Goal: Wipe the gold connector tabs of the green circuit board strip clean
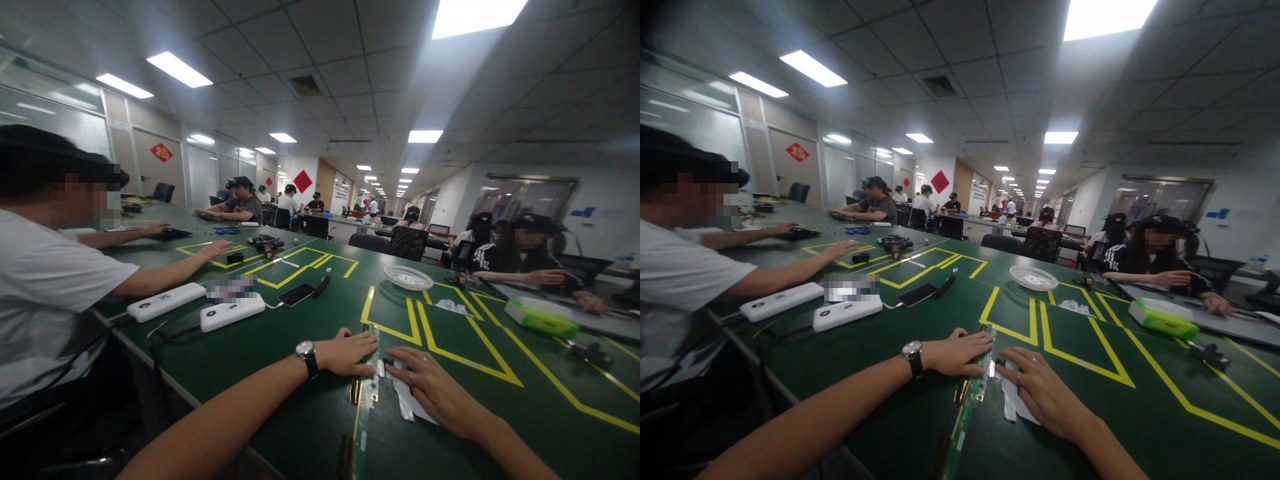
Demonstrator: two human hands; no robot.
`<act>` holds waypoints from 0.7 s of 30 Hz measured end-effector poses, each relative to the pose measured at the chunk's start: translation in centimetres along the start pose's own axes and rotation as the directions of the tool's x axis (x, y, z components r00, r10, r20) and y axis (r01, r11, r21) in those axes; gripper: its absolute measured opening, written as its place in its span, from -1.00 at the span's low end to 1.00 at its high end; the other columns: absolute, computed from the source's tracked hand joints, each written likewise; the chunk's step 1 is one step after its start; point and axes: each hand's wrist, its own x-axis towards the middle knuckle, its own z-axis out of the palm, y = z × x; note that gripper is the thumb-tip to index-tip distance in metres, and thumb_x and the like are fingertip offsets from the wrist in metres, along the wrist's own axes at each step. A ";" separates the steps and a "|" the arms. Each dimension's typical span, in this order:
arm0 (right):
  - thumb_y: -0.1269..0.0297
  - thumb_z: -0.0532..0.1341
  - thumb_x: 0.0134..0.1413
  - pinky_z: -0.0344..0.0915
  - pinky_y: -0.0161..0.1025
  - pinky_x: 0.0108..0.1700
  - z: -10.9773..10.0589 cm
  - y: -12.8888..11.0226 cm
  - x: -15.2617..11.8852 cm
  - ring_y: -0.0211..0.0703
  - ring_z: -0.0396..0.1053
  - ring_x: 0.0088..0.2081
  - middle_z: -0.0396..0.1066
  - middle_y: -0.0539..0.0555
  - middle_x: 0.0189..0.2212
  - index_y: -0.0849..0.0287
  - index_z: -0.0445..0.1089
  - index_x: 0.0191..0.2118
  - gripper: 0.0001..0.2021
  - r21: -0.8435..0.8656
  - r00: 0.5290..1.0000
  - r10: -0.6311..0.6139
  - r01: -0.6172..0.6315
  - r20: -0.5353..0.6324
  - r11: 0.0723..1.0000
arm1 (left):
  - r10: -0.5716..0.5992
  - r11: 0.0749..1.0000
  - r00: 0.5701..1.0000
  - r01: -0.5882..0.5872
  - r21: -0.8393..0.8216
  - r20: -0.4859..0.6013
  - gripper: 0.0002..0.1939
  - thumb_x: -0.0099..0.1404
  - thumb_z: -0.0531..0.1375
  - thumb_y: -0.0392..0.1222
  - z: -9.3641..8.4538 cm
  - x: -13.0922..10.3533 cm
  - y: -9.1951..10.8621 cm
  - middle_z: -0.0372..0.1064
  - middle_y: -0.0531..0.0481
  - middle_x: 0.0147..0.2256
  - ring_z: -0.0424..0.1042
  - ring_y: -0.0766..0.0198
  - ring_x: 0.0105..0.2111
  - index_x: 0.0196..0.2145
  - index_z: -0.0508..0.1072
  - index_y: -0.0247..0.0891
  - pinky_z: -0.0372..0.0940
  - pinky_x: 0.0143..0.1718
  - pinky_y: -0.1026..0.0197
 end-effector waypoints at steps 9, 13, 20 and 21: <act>0.47 0.00 0.15 0.00 0.08 0.22 -0.3 -0.7 0.2 -0.02 0.01 0.23 0.10 0.06 0.23 -0.09 0.14 0.23 -0.45 -0.020 1.000 -0.005 0.005 0.007 1.000 | -0.027 1.000 0.999 0.027 0.000 0.021 -0.35 0.41 -0.12 0.16 0.1 -0.2 0.2 -0.24 -0.21 0.32 -0.21 -0.01 0.29 0.32 -0.13 -0.21 -0.12 0.13 -0.11; 0.47 0.01 0.15 0.02 0.06 0.20 -0.2 -1.4 0.2 -0.01 0.04 0.21 0.13 0.09 0.20 -0.05 0.16 0.22 -0.47 0.002 1.000 0.014 -0.014 -0.016 1.000 | -0.044 0.999 0.999 0.044 0.009 0.013 -0.36 0.42 -0.16 0.18 0.2 -0.4 0.4 -0.27 -0.15 0.32 -0.22 0.00 0.30 0.32 -0.15 -0.15 -0.15 0.15 -0.09; 0.47 -0.02 0.17 0.05 0.04 0.18 -0.1 -2.8 0.4 -0.02 0.09 0.16 0.19 0.12 0.15 -0.01 0.19 0.21 -0.50 0.028 0.997 0.065 -0.064 -0.044 0.998 | -0.096 0.995 0.995 0.096 0.016 0.022 -0.36 0.43 -0.23 0.17 0.6 -0.4 1.0 -0.33 -0.16 0.33 -0.26 -0.01 0.30 0.33 -0.18 -0.19 -0.20 0.16 -0.13; 0.47 -0.02 0.17 0.05 0.04 0.18 -0.1 -2.9 0.4 -0.02 0.09 0.16 0.19 0.12 0.14 -0.01 0.18 0.21 -0.50 0.024 0.996 0.074 -0.073 -0.039 0.997 | -0.100 0.995 0.995 0.100 0.016 0.022 -0.36 0.43 -0.23 0.17 0.6 -0.3 1.0 -0.33 -0.16 0.33 -0.26 -0.01 0.30 0.33 -0.18 -0.19 -0.20 0.17 -0.14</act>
